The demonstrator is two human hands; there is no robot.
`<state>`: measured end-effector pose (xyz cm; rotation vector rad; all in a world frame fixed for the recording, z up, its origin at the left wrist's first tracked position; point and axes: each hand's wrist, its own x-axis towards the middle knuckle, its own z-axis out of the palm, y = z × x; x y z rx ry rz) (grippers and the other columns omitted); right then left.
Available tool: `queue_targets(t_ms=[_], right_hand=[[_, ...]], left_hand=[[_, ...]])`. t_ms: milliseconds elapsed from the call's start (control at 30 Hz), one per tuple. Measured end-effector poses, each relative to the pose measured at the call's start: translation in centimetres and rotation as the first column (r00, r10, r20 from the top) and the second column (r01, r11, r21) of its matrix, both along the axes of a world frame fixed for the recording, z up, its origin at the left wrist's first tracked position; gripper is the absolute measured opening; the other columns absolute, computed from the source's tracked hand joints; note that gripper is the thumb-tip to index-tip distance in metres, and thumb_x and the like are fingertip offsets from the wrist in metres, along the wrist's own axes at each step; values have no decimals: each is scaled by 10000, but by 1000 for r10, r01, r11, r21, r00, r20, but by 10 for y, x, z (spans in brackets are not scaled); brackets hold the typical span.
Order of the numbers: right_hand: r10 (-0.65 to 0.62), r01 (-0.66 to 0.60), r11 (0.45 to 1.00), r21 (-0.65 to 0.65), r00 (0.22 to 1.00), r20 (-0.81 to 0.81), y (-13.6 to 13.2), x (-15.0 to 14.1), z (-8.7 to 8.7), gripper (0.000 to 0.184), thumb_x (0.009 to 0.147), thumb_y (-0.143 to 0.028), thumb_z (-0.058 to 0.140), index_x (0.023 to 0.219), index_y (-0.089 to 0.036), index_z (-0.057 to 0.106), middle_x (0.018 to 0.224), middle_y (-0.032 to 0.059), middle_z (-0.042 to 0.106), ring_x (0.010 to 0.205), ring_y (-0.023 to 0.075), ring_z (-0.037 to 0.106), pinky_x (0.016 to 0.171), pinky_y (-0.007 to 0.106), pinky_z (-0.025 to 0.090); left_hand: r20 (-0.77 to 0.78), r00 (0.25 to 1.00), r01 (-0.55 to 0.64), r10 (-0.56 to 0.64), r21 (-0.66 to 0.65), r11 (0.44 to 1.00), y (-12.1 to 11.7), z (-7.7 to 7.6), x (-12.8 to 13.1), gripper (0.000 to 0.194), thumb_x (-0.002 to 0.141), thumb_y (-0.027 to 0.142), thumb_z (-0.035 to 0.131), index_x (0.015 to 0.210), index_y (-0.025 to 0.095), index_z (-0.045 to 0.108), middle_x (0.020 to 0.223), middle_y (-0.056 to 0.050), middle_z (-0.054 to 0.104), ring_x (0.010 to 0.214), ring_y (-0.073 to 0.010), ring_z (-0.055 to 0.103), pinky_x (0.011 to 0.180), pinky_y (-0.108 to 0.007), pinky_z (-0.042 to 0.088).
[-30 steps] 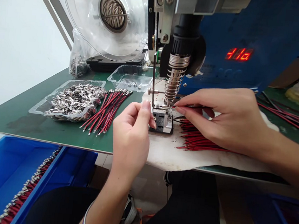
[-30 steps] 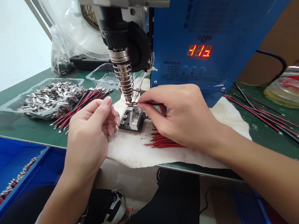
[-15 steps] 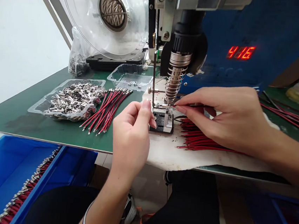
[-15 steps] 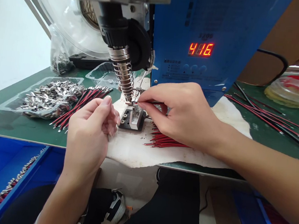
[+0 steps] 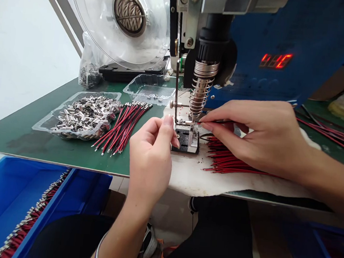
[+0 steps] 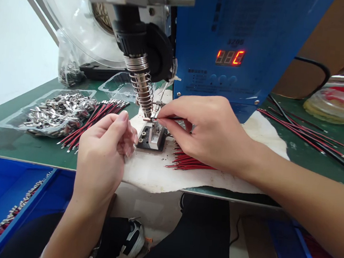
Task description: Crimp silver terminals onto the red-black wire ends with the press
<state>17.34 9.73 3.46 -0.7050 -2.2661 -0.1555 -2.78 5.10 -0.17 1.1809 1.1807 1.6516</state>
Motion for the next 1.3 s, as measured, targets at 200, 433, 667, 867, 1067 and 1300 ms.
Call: queue_targets(t_ms=[200,433,667,867,1067,1300], right_hand=[[-4,4,1000,7,1000,1,-1,1,-1,174,1062,-167,665,1024,-240,818,931,-5,853,759,161,769,736,308,616],[-14,13,1000,23,1000,12,-2,2,0,167,1065,-176,670,1026,-254,813,912,-14,847,677,145,717,657,313,572],[53,-53,998,36,999,4,-1,2,-1,138,1050,-138,691,1018,-221,797,948,-7,859,765,144,781,713,278,598],[51,-51,998,23,999,16,-2,2,1,205,1054,-126,665,992,-266,801,953,-25,862,764,159,789,682,309,596],[74,-74,994,76,997,0,-3,0,1,184,1052,-105,686,965,-217,803,961,15,862,843,157,810,728,285,621],[17,-18,968,251,1000,6,-7,3,1,145,1066,-132,704,977,-216,782,922,-4,855,794,132,798,687,257,606]], left_hand=[[6,1000,-23,23,-15,1000,0,3,3,448,1098,239,648,658,195,579,678,-12,564,596,-127,407,590,-280,347],[-29,999,-12,13,9,1000,1,-1,0,427,1102,296,665,690,203,601,711,-7,584,596,-128,413,599,-278,381],[-8,1000,-6,6,12,1000,-1,-1,0,421,1109,274,652,697,202,607,713,-5,589,601,-125,421,607,-280,380],[17,1000,-22,22,-19,1000,0,3,4,438,1087,258,682,662,199,592,685,-12,579,599,-129,421,584,-285,354],[1,1000,-2,2,15,1000,1,0,1,424,1083,305,722,690,200,606,702,-10,590,604,-124,432,583,-272,373],[109,994,-29,18,101,995,-7,1,2,429,1108,288,671,694,198,599,663,-4,558,554,-111,413,509,-270,318]])
